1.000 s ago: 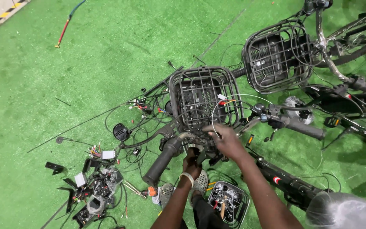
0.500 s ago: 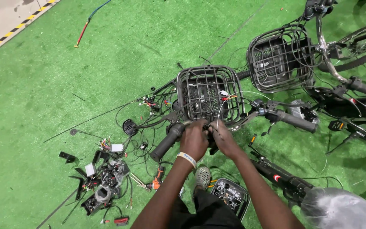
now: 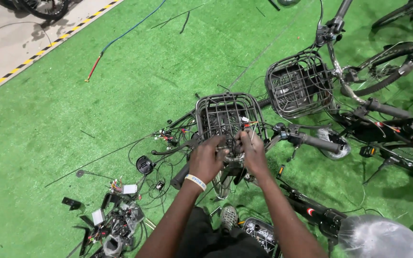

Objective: The person uses pliers to strip the outer sheath from a black cable and then cuts the inner wire. They then route the cable through the handlebars and front basket of a bicycle, securing it in place.

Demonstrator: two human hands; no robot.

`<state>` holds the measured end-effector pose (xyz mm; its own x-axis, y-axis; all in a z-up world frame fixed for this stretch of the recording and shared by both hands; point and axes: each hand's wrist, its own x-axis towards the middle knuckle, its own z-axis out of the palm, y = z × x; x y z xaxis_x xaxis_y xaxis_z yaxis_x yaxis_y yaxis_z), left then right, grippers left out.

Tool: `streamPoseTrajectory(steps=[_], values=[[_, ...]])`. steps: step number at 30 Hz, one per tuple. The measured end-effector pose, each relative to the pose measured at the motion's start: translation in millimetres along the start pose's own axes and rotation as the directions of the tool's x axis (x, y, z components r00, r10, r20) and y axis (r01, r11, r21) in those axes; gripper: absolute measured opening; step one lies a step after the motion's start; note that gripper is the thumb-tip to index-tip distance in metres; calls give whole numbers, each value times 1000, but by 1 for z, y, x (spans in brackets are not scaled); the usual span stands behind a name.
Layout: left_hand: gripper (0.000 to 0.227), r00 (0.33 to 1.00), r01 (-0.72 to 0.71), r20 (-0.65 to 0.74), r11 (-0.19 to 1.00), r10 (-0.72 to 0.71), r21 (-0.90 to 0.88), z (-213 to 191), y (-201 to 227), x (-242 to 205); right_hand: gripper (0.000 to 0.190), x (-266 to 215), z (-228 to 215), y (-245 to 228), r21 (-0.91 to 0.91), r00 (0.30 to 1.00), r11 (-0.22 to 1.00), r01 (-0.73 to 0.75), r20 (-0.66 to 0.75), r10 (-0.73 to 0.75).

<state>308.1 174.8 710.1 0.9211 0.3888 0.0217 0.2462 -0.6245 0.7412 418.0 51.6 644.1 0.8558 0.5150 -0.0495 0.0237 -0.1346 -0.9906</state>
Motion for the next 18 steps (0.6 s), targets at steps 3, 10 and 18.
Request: streamPoseTrajectory(steps=[3, 10, 18], values=[[47, 979, -202, -46, 946, 197, -254, 0, 5, 16, 23, -5, -4, -37, -100, 995, 992, 79, 65, -73], [18, 964, -156, -9, 543, 264, -825, 38, -14, 45, 32, -34, -8, -46, 3, 975, 983, -185, -125, 184], [20, 863, -192, 170, 620, 475, -761, 58, -34, 21, 21, -48, -15, -91, 592, 829, 803, 69, -481, 283]])
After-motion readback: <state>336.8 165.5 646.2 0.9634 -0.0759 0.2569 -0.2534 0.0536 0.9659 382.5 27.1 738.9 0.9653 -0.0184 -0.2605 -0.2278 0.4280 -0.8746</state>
